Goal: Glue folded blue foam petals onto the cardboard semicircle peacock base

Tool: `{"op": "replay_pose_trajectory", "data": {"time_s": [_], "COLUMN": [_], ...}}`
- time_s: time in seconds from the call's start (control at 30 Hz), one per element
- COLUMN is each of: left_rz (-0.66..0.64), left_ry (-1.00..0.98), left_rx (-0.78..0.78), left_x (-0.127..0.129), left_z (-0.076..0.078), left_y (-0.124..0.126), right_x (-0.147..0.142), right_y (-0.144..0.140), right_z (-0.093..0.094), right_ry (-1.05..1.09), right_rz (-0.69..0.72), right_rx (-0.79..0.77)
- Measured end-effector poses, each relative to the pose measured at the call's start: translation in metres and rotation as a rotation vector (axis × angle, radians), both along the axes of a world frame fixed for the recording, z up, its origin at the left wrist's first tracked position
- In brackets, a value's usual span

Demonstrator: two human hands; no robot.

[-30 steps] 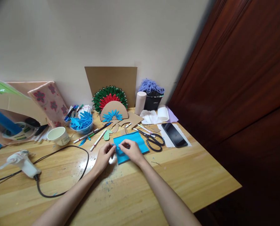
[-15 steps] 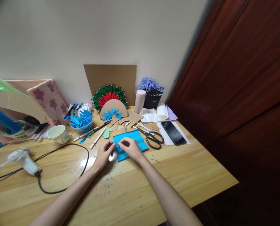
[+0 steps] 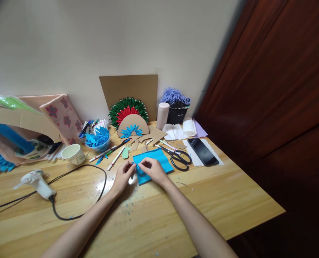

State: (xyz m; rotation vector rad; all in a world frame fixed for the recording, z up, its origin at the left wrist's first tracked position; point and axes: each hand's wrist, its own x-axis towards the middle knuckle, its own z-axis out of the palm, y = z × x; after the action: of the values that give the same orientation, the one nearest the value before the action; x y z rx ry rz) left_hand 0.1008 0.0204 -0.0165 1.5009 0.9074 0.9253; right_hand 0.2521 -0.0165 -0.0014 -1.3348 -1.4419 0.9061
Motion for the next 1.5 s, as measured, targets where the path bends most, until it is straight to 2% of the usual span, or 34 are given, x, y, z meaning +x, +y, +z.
{"op": "replay_pose_trajectory", "data": {"time_s": [0.2,0.47,0.73,0.97,1.13,1.33,1.4,1.5], "left_rz": [-0.015,-0.023,-0.039,-0.092,-0.045,-0.042,-0.024,0.005], "left_ry": [-0.004,-0.008,-0.006,-0.06,-0.088,-0.077,-0.073,-0.049], "left_rx": [-0.002,-0.001,-0.053,-0.12,-0.09,-0.097,-0.083,-0.065], "left_x": [0.001,0.001,0.001,-0.001,0.0,-0.001,-0.001,-0.002], "left_z": [0.001,0.001,0.004,0.007,0.006,0.004,0.003,0.003], "left_y": [0.0,0.0,-0.001,-0.001,0.001,0.002,0.002,0.002], "right_x": [0.0,0.002,0.009,0.009,0.009,0.008,0.007,0.005], "right_y": [0.0,0.0,-0.002,-0.007,-0.009,-0.01,-0.009,-0.006], "right_z": [0.0,0.0,0.003,0.003,0.005,0.005,0.006,0.006], "right_ry": [-0.03,-0.137,-0.351,-0.568,-0.671,-0.694,-0.615,-0.4], "right_rz": [-0.019,-0.117,-0.3,-0.114,-0.05,-0.005,-0.015,-0.122], "right_rx": [0.026,0.102,0.356,0.565,0.632,0.619,0.567,0.398]}}
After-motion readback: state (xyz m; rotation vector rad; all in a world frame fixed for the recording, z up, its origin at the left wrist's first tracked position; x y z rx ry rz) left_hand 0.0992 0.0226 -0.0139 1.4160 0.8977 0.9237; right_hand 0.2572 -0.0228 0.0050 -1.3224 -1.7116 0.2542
